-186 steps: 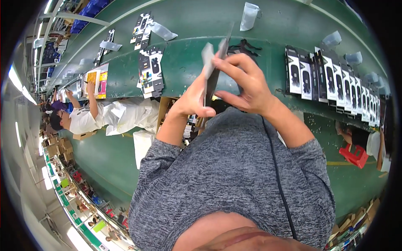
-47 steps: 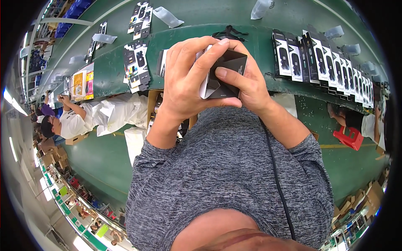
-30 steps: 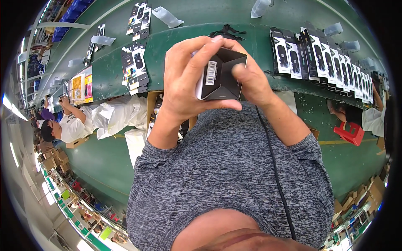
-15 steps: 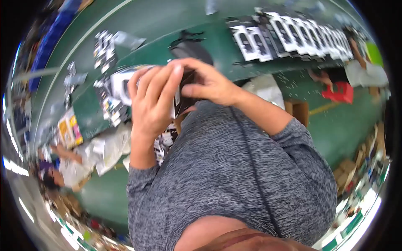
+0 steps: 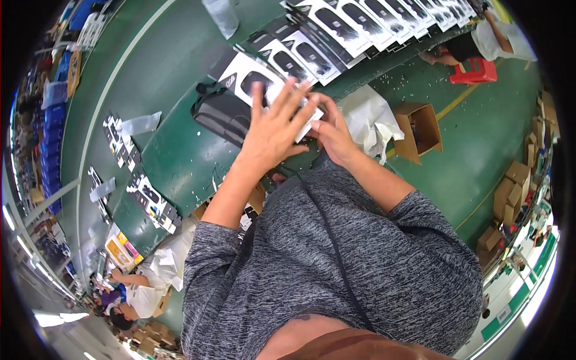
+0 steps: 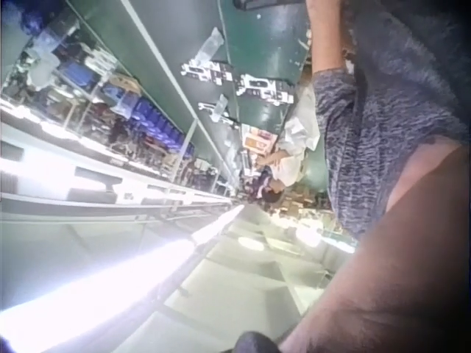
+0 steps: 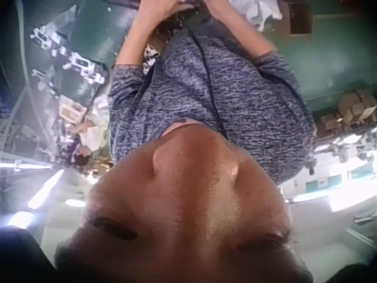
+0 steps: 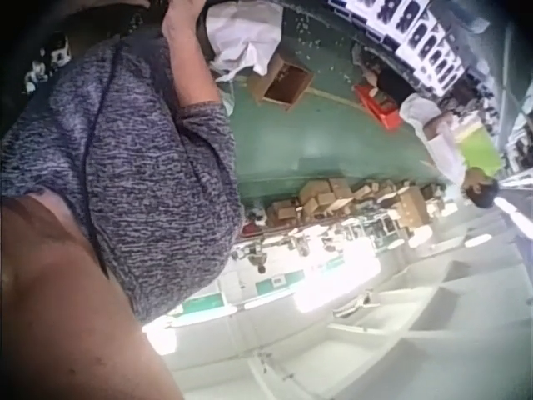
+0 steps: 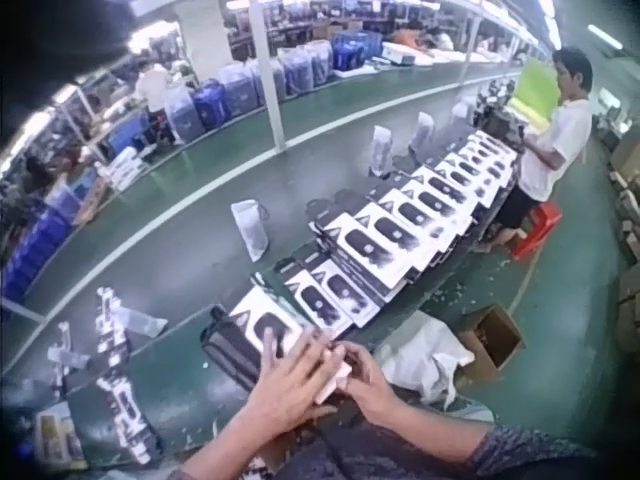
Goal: The person folds flat cardboard packaging into boxes by hand and arranges the assembled boxes in a row on the table.
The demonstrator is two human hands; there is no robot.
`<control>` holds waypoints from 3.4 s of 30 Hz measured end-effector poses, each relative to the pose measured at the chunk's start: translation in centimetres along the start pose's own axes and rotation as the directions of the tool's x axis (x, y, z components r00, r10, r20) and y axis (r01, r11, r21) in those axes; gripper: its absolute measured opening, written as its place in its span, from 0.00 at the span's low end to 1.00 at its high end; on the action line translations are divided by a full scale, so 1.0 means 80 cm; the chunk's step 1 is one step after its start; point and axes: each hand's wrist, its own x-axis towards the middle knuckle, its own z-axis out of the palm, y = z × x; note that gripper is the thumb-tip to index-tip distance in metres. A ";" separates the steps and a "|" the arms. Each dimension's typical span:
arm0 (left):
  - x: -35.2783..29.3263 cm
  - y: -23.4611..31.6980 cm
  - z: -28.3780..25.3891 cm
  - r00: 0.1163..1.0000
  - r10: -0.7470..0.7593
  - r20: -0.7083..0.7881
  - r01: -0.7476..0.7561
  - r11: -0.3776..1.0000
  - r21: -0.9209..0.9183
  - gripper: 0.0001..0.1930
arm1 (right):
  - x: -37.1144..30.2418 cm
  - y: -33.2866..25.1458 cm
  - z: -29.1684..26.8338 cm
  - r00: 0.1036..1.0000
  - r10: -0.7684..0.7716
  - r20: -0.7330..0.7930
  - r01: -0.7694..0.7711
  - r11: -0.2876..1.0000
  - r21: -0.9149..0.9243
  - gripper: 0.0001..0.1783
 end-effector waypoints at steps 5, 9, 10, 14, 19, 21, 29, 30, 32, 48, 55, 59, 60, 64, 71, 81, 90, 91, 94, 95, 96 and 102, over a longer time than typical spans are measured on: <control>0.103 -0.032 0.107 0.976 -0.203 -0.078 0.205 0.979 0.012 0.50 | 0.085 -0.007 -0.085 0.986 0.007 -0.169 0.030 0.975 0.221 0.43; 0.122 -0.085 0.197 0.979 -0.203 -0.024 0.201 0.977 -0.069 0.46 | 0.097 0.016 -0.120 0.922 0.212 -0.324 -0.187 0.977 0.106 0.52; 0.130 -0.086 0.203 0.985 -0.165 -0.055 0.161 0.984 -0.071 0.46 | 0.086 0.014 -0.128 0.899 0.219 -0.380 -0.208 0.976 0.071 0.48; 0.153 -0.075 0.209 0.984 -0.172 -0.046 0.164 0.977 -0.133 0.48 | 0.086 0.017 -0.177 0.887 0.188 -0.421 -0.187 0.981 0.045 0.38; 0.157 -0.067 0.200 0.969 -0.218 -0.114 0.150 0.890 -0.431 0.50 | 0.127 0.030 -0.203 0.891 0.207 -0.405 -0.212 0.977 0.032 0.30; 0.119 -0.100 0.223 0.820 -0.475 -0.319 0.334 0.851 -0.406 0.48 | 0.140 0.040 -0.203 0.868 0.162 -0.469 -0.274 0.945 -0.181 0.25; 0.100 -0.155 0.275 0.567 -0.790 0.233 0.527 0.131 -0.840 0.44 | 0.170 0.075 -0.208 0.882 0.093 -0.462 -0.219 0.949 -0.228 0.18; 0.104 -0.151 0.282 0.557 -0.795 0.243 0.539 0.123 -0.833 0.45 | 0.174 0.088 -0.217 0.866 0.066 -0.496 -0.201 0.953 -0.225 0.17; 0.099 -0.151 0.293 0.579 -0.775 0.253 0.543 0.136 -0.829 0.46 | 0.175 0.087 -0.222 0.861 0.065 -0.504 -0.213 0.946 -0.243 0.15; 0.053 -0.127 0.170 0.492 -0.869 0.048 0.431 0.195 -0.881 0.21 | 0.029 0.105 -0.372 0.968 0.179 -0.176 -0.249 0.611 -0.751 0.19; -0.016 0.075 -0.224 0.270 0.007 -0.963 -0.048 0.999 -0.006 0.17 | -0.120 0.059 -0.580 0.921 0.380 -0.082 -0.011 -0.185 -0.983 0.16; -0.142 0.214 -0.361 0.843 0.366 -0.395 -0.090 0.819 0.567 0.16 | -0.097 0.055 -0.570 0.703 0.498 -0.508 -0.595 0.021 -0.803 0.08; -0.150 0.213 -0.342 0.749 0.467 -0.469 -0.046 0.743 0.667 0.15 | -0.085 0.067 -0.555 0.746 0.484 -0.458 -0.590 0.160 -0.791 0.04; -0.186 0.186 -0.353 0.617 0.675 -0.405 0.040 0.487 0.872 0.15 | -0.017 0.097 -0.455 0.778 0.544 -0.314 -0.439 0.113 -0.891 0.03; -0.391 -0.081 -0.254 0.201 -0.227 -0.953 0.215 0.959 -0.183 0.08 | -0.043 0.152 -0.314 0.786 0.466 -0.405 -0.583 0.345 -0.735 0.08; -0.571 -0.613 0.048 -0.033 -0.999 -0.036 0.567 0.011 -0.824 0.47 | -0.279 0.202 -0.262 0.885 0.277 -0.374 -0.442 0.245 -0.863 0.13; -0.517 -0.744 0.096 -0.527 -0.850 -0.013 0.667 -0.403 -0.627 0.57 | -0.437 0.211 -0.301 0.752 0.543 -0.374 -0.590 0.301 -0.749 0.10; -0.507 -0.747 0.102 -0.517 -0.856 -0.007 0.675 -0.403 -0.618 0.57 | -0.443 0.217 -0.292 0.747 0.542 -0.386 -0.602 0.303 -0.739 0.10; -0.529 -0.755 0.083 -0.614 -0.785 0.084 0.298 -0.328 -0.897 0.51 | -0.388 0.228 -0.207 0.779 0.509 -0.366 -0.565 0.315 -0.762 0.09; -0.573 -0.772 0.060 -0.634 -0.773 0.039 0.131 -0.157 -0.979 0.43 | -0.341 0.232 -0.181 0.785 0.537 -0.309 -0.538 0.343 -0.770 0.09; -0.564 -0.763 0.062 -0.546 -0.836 0.051 0.027 -0.078 -0.997 0.37 | -0.329 0.228 -0.155 0.784 0.529 -0.326 -0.549 0.345 -0.761 0.09; -0.547 -0.575 0.049 -0.303 -0.952 -0.048 -0.174 0.105 -0.979 0.20 | -0.251 0.192 -0.077 0.777 0.538 -0.327 -0.555 0.340 -0.759 0.08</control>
